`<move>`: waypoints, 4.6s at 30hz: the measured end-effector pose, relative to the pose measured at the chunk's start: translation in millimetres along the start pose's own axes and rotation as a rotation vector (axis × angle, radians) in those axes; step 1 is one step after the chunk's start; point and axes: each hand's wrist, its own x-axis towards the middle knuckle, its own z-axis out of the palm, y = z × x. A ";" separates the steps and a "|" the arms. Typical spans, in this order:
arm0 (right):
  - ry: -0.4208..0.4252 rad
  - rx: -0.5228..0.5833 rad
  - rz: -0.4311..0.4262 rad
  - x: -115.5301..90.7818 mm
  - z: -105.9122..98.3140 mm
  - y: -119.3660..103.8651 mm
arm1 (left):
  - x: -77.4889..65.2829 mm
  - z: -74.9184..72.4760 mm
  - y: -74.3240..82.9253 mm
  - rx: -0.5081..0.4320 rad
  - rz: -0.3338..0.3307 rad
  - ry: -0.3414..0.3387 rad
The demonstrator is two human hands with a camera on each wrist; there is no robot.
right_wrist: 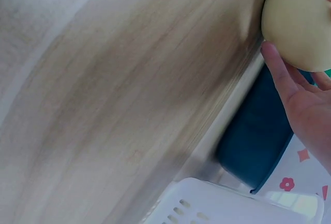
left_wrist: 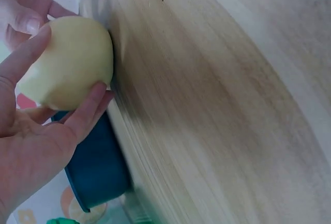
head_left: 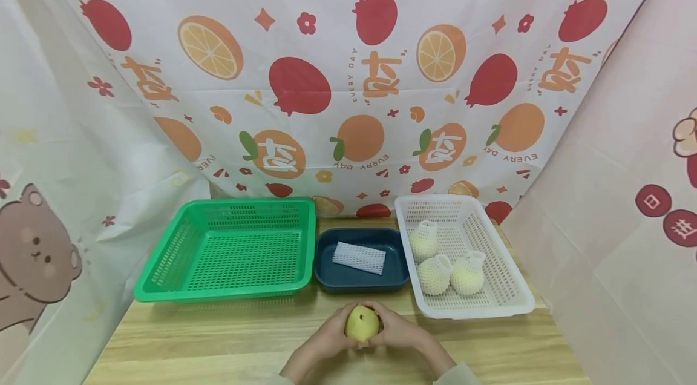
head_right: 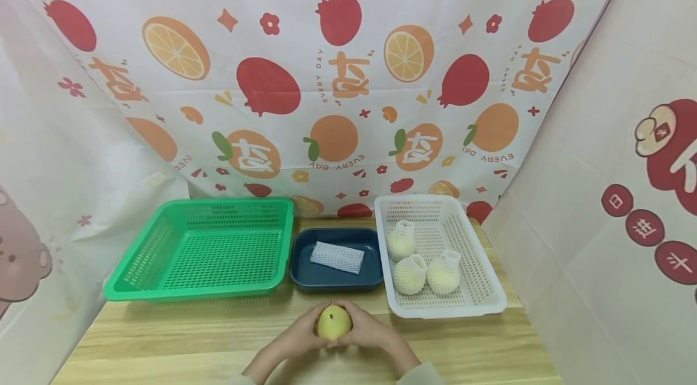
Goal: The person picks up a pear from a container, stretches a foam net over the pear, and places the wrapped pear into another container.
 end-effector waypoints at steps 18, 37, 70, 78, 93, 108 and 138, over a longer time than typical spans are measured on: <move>0.018 -0.093 0.003 -5.3 -10.4 -7.1 | 5.3 12.1 3.7 0.021 0.012 0.089; 0.026 -0.031 0.006 -5.5 -7.9 -1.4 | 4.8 11.9 -0.6 -0.003 -0.002 0.082; 0.203 0.158 -0.133 -12.4 -21.1 -20.4 | 27.0 -3.2 -15.8 -0.585 -0.307 0.714; 0.259 0.144 -0.124 -14.0 -26.6 -43.8 | 43.3 6.4 -14.5 -0.561 -0.318 0.847; 0.430 0.097 -0.065 14.2 -30.3 -63.1 | 49.9 13.4 -13.9 -0.595 -0.361 0.899; 0.580 -0.151 0.041 54.1 -24.2 -19.0 | 53.6 11.1 -6.5 -0.740 -0.383 0.931; 0.448 -0.499 0.411 101.4 -33.0 -1.3 | 53.8 10.1 -6.5 -0.793 -0.370 0.959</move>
